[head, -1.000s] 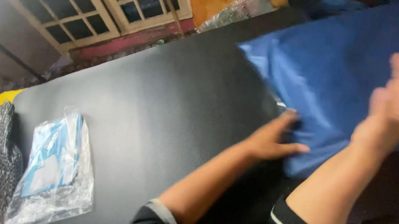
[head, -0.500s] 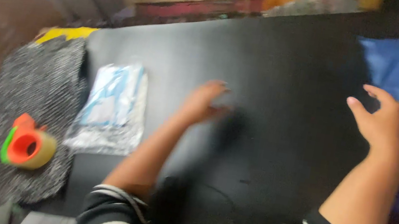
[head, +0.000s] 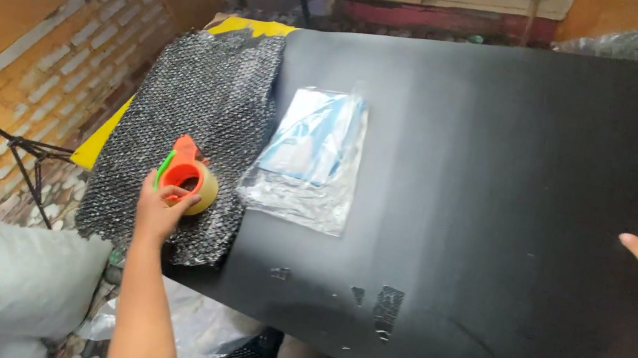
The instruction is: Wrapping a blue pillow or bag in black bubble wrap and securing it with tape.
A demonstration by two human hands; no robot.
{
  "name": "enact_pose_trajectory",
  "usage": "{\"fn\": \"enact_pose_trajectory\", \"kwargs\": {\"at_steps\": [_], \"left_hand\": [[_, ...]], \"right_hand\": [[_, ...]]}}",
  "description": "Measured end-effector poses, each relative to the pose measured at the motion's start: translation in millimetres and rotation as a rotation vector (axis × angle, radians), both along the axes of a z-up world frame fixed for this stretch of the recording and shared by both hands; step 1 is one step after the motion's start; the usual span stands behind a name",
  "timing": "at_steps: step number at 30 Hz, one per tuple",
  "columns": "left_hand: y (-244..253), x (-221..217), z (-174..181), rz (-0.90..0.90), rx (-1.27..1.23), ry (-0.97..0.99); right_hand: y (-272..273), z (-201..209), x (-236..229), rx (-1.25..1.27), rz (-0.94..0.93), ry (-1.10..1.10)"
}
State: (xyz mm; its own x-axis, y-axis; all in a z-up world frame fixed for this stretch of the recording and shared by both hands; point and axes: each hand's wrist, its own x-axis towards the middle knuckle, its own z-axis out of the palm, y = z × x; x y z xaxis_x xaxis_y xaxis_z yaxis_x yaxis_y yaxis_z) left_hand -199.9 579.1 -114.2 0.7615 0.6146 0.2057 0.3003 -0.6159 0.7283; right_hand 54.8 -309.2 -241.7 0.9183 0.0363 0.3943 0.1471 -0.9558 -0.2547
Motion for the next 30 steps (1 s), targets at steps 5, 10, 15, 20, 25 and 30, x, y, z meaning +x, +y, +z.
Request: {"fn": "enact_pose_trajectory", "kwargs": {"at_steps": [5, 10, 15, 20, 25, 30], "left_hand": [[-28.1, 7.5, 16.5, -0.029, 0.221, -0.129], [-83.8, 47.1, 41.1, -0.110, 0.335, -0.367], [-146.9, 106.7, 36.8, -0.427, 0.407, -0.579], [-188.4, 158.7, -21.6, -0.628, 0.230, -0.297], [-157.8, 129.5, 24.4, -0.489, 0.109, -0.260], [-68.5, 46.5, 74.2, 0.459, 0.045, 0.542]], "right_hand": [[3.2, -4.4, -22.2, 0.231, 0.053, -0.041], [12.2, 11.5, -40.3, 0.253, 0.069, -0.036], [27.2, 36.9, -54.1, 0.243, 0.008, 0.087], [27.9, 46.0, -55.3, 0.239, -0.005, 0.148], [31.9, 60.2, -60.3, 0.262, -0.033, 0.217], [38.5, 74.4, -66.3, 0.279, -0.061, 0.323]]}}
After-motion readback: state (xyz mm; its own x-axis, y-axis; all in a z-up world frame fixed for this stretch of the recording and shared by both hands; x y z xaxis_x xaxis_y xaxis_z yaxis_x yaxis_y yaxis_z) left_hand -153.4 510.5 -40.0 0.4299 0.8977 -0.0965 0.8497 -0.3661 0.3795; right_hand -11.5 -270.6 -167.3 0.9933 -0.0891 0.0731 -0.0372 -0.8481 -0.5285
